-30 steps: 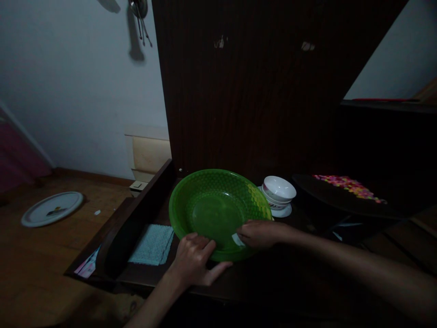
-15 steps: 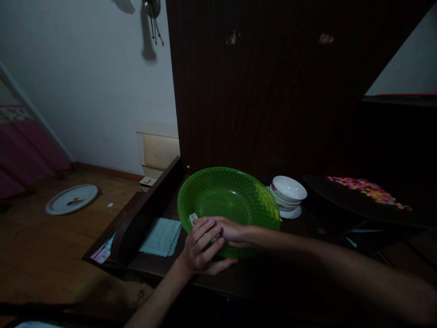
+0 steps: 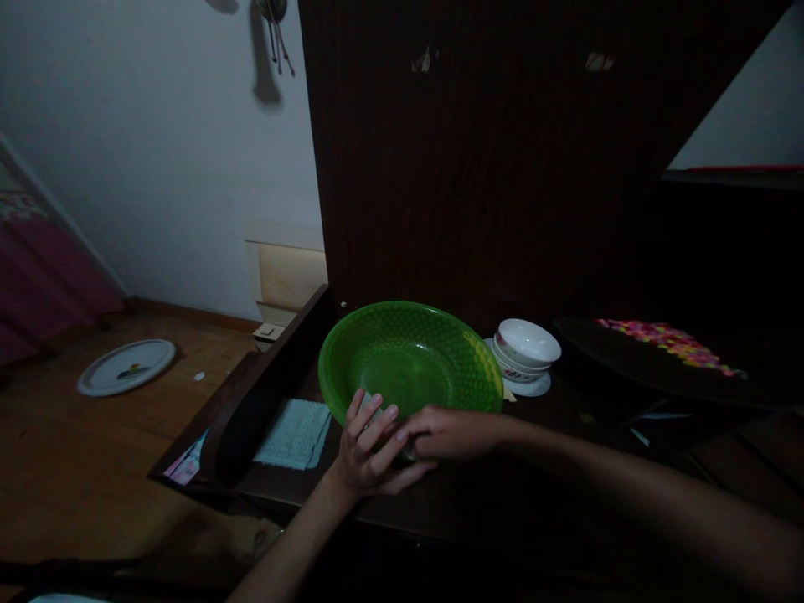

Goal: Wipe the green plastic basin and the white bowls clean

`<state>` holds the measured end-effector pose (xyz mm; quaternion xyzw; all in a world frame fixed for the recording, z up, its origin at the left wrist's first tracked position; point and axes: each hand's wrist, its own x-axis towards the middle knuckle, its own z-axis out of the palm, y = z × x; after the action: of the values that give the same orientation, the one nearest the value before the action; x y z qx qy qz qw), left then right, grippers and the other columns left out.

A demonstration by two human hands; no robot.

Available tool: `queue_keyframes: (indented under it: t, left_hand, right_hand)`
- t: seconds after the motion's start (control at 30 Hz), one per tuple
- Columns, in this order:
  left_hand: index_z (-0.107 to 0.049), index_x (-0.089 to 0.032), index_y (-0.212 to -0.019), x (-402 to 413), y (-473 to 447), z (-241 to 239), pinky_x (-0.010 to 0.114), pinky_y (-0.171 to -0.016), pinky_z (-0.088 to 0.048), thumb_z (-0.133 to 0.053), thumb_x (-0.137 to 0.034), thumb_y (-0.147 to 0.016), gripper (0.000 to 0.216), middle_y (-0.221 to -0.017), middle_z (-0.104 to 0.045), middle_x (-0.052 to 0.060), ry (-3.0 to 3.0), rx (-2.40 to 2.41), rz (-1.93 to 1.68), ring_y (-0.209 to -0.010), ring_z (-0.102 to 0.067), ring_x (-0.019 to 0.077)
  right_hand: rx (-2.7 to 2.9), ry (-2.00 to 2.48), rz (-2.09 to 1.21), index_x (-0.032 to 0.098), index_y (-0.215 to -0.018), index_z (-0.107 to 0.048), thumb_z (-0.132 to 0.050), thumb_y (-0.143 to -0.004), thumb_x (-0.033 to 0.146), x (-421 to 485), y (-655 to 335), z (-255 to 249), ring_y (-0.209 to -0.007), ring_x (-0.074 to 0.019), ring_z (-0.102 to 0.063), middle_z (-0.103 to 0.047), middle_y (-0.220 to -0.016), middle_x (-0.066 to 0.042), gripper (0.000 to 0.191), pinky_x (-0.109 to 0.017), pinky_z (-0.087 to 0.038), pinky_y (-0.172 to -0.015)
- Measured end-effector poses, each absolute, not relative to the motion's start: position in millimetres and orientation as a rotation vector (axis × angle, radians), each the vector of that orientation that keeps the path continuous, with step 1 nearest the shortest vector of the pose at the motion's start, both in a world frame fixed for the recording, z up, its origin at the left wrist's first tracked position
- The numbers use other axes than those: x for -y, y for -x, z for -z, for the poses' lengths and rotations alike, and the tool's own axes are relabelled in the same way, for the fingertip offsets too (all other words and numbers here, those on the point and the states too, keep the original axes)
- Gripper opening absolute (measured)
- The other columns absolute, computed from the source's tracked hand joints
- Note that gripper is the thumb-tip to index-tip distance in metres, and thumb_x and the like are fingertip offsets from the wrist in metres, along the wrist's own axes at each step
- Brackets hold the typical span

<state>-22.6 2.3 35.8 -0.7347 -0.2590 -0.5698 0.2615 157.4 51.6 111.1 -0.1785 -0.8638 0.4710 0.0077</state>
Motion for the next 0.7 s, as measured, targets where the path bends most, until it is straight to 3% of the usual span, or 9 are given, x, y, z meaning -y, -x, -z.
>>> queue_keyframes:
  t: [0.13, 0.2, 0.33, 0.47, 0.53, 0.63, 0.7]
  left_hand:
    - [-0.045, -0.019, -0.133, -3, 24, -37, 0.060, -0.107, -0.046, -0.083, -0.037, -0.070, 0.075, -0.126, -0.057, 0.015, 2.095, 0.714, 1.553, -0.128, -0.052, 0.0336]
    - [-0.042, -0.017, -0.137, -2, 25, -40, 0.057, -0.105, -0.049, -0.081, -0.037, -0.073, 0.078, -0.128, -0.057, 0.017, 2.167, 0.743, 1.501, -0.129, -0.053, 0.0340]
    - [-0.043, -0.012, -0.136, 3, 27, -50, 0.045, -0.096, -0.056, -0.075, -0.049, -0.078, 0.076, -0.129, -0.061, 0.024, 2.313, 0.921, 1.305, -0.121, -0.062, 0.0327]
    - [-0.058, -0.013, -0.111, 7, 30, -63, 0.038, -0.071, -0.060, -0.060, -0.060, -0.087, 0.053, -0.094, -0.073, 0.015, 2.614, 1.120, 0.842, -0.084, -0.073, 0.0278]
    - [-0.061, -0.016, -0.095, 5, 33, -69, 0.036, -0.063, -0.057, -0.055, -0.051, -0.093, 0.035, -0.081, -0.072, 0.009, 2.754, 1.130, 0.499, -0.073, -0.072, 0.0256]
    - [-0.060, -0.017, -0.092, 1, 38, -75, 0.032, -0.062, -0.053, -0.054, -0.022, -0.091, 0.008, -0.081, -0.072, 0.008, 2.837, 1.086, 0.159, -0.072, -0.071, 0.0236]
    - [-0.060, -0.017, -0.093, -3, 42, -77, 0.031, -0.062, -0.051, -0.055, -0.011, -0.083, 0.013, -0.079, -0.072, 0.007, 2.822, 1.111, 0.096, -0.070, -0.070, 0.0228]
  right_hand:
    - [2.784, 0.373, -1.319, 0.016, -0.130, -0.064, -0.051, -0.095, 0.011, -35, -185, -140, -0.120, -0.0186, -0.063, -0.067, -0.131, -0.010, 0.037, -0.030, -0.045, -0.102]
    - [2.769, 0.377, -1.224, 0.021, -0.135, -0.062, -0.051, -0.096, 0.010, -26, -196, -145, -0.131, -0.0181, -0.056, -0.062, -0.139, -0.010, 0.041, -0.032, -0.041, -0.110]
    - [2.742, 0.468, -0.926, 0.020, -0.133, -0.063, -0.054, -0.096, 0.012, -21, -221, -129, -0.128, -0.0187, -0.059, -0.066, -0.132, -0.012, 0.038, -0.035, -0.047, -0.109]
    - [2.778, 0.470, -0.450, 0.018, -0.136, -0.060, -0.051, -0.097, 0.012, -28, -247, -102, -0.118, -0.0195, -0.066, -0.069, -0.127, -0.013, 0.040, -0.034, -0.054, -0.101]
    - [2.772, 0.448, -0.245, 0.016, -0.135, -0.060, -0.048, -0.097, 0.009, -29, -257, -95, -0.117, -0.0199, -0.067, -0.071, -0.123, -0.013, 0.040, -0.034, -0.057, -0.099]
    - [2.698, 0.429, 0.004, 0.017, -0.136, -0.060, -0.047, -0.097, 0.009, -28, -266, -93, -0.116, -0.0196, -0.067, -0.073, -0.119, -0.011, 0.042, -0.031, -0.059, -0.095]
    - [2.598, 0.437, 0.136, 0.018, -0.140, -0.056, -0.044, -0.096, 0.006, -25, -269, -97, -0.116, -0.0193, -0.067, -0.072, -0.121, -0.011, 0.047, -0.031, -0.059, -0.095]
